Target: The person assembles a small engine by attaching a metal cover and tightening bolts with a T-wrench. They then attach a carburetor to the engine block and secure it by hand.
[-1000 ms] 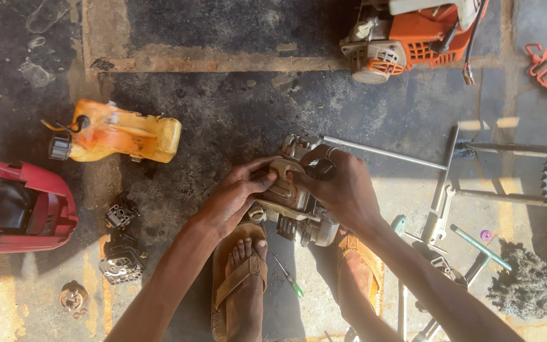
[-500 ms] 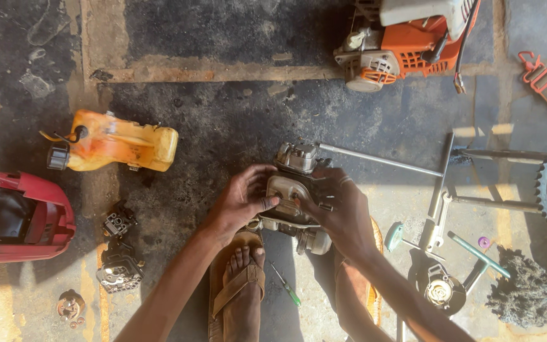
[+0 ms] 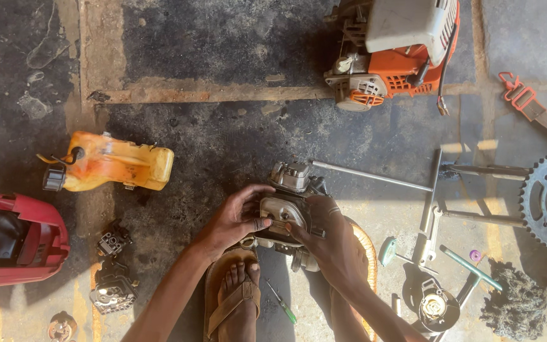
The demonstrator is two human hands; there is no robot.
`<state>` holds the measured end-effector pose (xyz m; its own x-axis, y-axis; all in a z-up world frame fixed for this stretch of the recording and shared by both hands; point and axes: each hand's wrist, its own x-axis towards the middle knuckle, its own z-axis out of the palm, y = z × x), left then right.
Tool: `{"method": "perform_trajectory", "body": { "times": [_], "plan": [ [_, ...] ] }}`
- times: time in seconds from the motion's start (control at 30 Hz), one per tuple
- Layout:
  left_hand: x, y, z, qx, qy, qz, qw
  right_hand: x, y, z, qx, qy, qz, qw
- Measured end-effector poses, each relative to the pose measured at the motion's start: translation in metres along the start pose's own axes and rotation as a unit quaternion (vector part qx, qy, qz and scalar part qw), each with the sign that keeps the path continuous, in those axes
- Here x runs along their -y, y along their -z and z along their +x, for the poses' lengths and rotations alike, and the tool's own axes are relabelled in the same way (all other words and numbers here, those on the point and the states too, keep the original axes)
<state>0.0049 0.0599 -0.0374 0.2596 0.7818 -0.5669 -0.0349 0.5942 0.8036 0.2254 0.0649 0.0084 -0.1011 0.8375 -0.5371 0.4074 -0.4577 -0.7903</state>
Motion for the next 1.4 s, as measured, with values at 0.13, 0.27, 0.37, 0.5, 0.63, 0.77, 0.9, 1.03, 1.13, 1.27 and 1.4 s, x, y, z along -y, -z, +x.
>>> {"method": "perform_trajectory", "body": {
  "times": [0.13,0.27,0.37,0.5,0.63,0.77,0.9,1.03,1.13,1.27,1.4],
  "plan": [
    [-0.006,0.007,0.006,0.072,-0.038,0.023,0.996,-0.011,-0.001,0.001,0.006,0.042,0.03,0.999],
    [-0.014,0.012,0.015,0.103,-0.054,0.127,0.985,-0.034,0.008,0.005,0.04,0.077,-0.001,0.996],
    [-0.017,0.014,0.019,0.123,-0.059,0.1,0.986,-0.049,0.016,0.005,0.028,0.101,-0.051,0.993],
    [-0.019,0.011,0.019,0.103,0.018,0.01,0.994,-0.056,0.026,0.004,-0.01,0.04,-0.114,0.993],
    [-0.015,0.006,0.017,0.043,0.06,0.01,0.997,-0.058,0.037,0.002,-0.023,0.05,-0.135,0.989],
    [-0.012,0.005,0.013,0.01,0.029,0.057,0.998,-0.053,0.041,-0.004,-0.027,0.072,-0.142,0.987],
    [-0.017,0.004,0.01,0.006,0.026,0.1,0.995,-0.053,0.039,-0.004,0.002,0.024,-0.079,0.997],
    [-0.032,-0.001,0.009,0.019,0.064,0.164,0.984,-0.068,0.043,-0.001,0.01,0.044,-0.065,0.997],
    [-0.04,-0.003,0.012,0.033,0.068,0.218,0.973,-0.082,0.05,0.009,0.11,0.027,0.004,0.994],
    [-0.042,-0.003,0.017,0.05,0.078,0.188,0.978,-0.088,0.045,0.01,0.16,0.006,-0.069,0.985],
    [-0.043,-0.005,0.016,0.043,0.083,0.18,0.979,-0.09,0.035,0.012,0.125,0.031,-0.087,0.988]
  ]
}}
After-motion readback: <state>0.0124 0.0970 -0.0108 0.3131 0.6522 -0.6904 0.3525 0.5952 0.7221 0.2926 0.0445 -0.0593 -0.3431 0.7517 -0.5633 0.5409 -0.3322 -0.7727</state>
